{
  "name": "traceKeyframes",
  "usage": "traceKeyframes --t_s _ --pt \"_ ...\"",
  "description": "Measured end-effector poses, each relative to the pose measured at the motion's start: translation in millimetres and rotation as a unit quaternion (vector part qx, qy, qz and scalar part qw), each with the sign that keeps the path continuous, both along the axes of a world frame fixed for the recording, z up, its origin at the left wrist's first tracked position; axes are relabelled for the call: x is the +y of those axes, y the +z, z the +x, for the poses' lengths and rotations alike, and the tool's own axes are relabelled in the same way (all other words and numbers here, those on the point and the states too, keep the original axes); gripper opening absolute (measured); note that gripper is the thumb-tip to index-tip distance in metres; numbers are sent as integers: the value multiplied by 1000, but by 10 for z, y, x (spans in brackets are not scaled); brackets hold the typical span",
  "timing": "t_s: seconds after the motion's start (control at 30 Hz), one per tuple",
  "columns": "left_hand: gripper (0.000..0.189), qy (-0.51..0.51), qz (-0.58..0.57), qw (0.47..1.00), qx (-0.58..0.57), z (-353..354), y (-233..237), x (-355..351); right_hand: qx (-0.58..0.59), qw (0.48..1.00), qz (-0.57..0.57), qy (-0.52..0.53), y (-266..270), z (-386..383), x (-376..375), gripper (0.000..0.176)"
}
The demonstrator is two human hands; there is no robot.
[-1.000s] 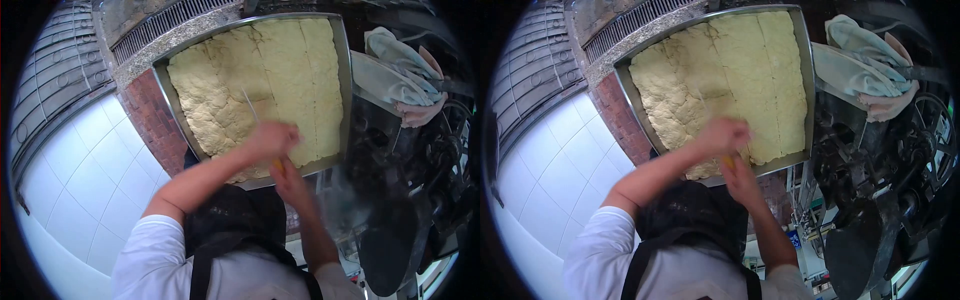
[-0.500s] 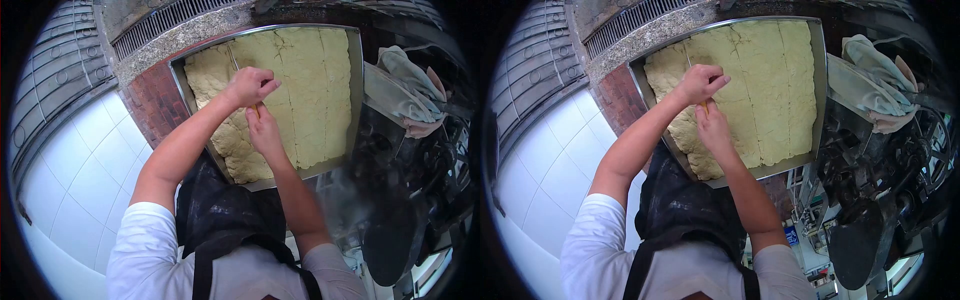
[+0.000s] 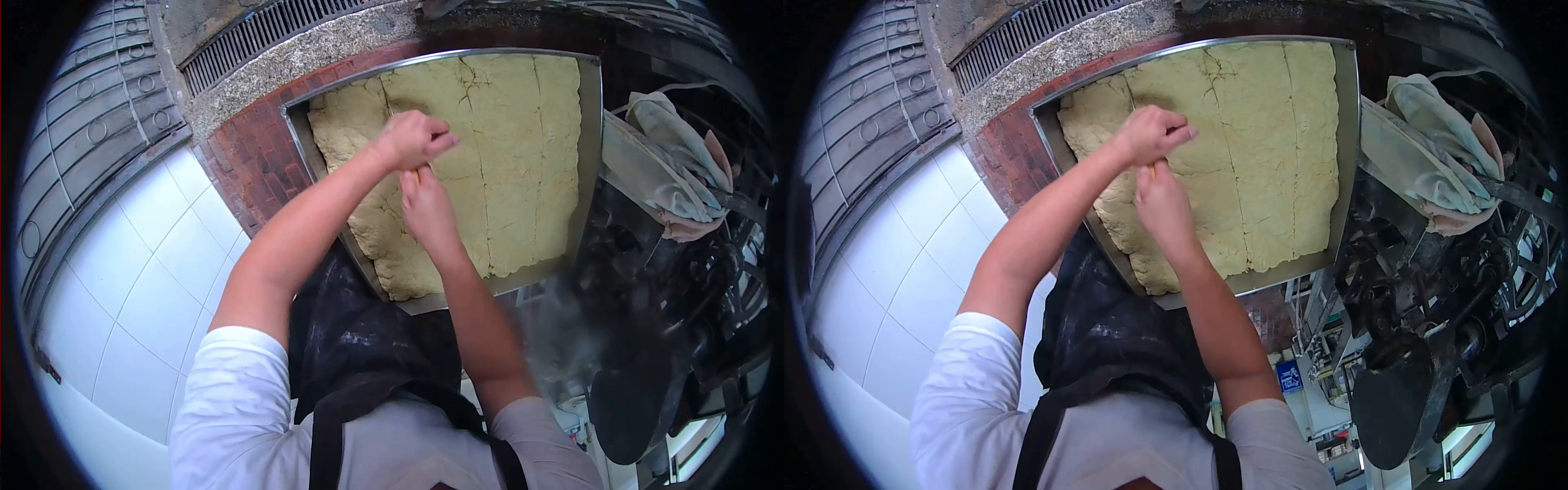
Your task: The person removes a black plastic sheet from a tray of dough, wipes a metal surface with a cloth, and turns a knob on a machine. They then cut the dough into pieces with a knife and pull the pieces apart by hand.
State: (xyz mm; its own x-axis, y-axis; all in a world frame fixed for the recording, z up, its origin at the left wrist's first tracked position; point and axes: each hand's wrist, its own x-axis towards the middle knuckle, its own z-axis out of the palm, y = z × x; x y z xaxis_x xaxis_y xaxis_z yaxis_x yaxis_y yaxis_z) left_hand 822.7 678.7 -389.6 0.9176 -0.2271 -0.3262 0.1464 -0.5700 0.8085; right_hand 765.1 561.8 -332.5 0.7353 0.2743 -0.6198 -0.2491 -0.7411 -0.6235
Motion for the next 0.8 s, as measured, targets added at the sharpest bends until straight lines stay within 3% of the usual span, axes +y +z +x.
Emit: traceKeyframes --t_s 0.07,0.27,0.33,0.4,0.47,0.6,0.63,0.7,0.8 --pt "46 -19 3 999 28 26 -287 44 -29 999 -5 16 -158 -47 60 29" --pt "42 -78 61 995 3 -454 -433 -308 -7 1000 -20 -8 -285 -533 -223 24" --pt "39 -100 40 994 24 -794 -479 -624 -123 986 -20 113 -355 -1029 -646 23" --pt "35 -102 -4 993 65 -1294 -391 -1067 8 989 -97 111 -296 -1585 -1114 21" --pt "31 -109 -37 987 112 -1775 -307 -1512 27 994 -81 70 -24 -1948 -1474 21" --pt "30 -110 -105 976 156 -2678 -287 -2347 76 978 -123 152 230 -2722 -2236 27" --pt "30 -108 -118 972 172 -2857 -287 -2510 77 977 -123 154 303 -2815 -2338 27" --pt "29 -112 -154 959 208 -3252 -124 -2833 202 956 -201 65 501 -2978 -2474 27" --pt "30 -126 -201 937 256 -3252 -34 -2998 279 933 -225 32 880 -2789 -2519 30"
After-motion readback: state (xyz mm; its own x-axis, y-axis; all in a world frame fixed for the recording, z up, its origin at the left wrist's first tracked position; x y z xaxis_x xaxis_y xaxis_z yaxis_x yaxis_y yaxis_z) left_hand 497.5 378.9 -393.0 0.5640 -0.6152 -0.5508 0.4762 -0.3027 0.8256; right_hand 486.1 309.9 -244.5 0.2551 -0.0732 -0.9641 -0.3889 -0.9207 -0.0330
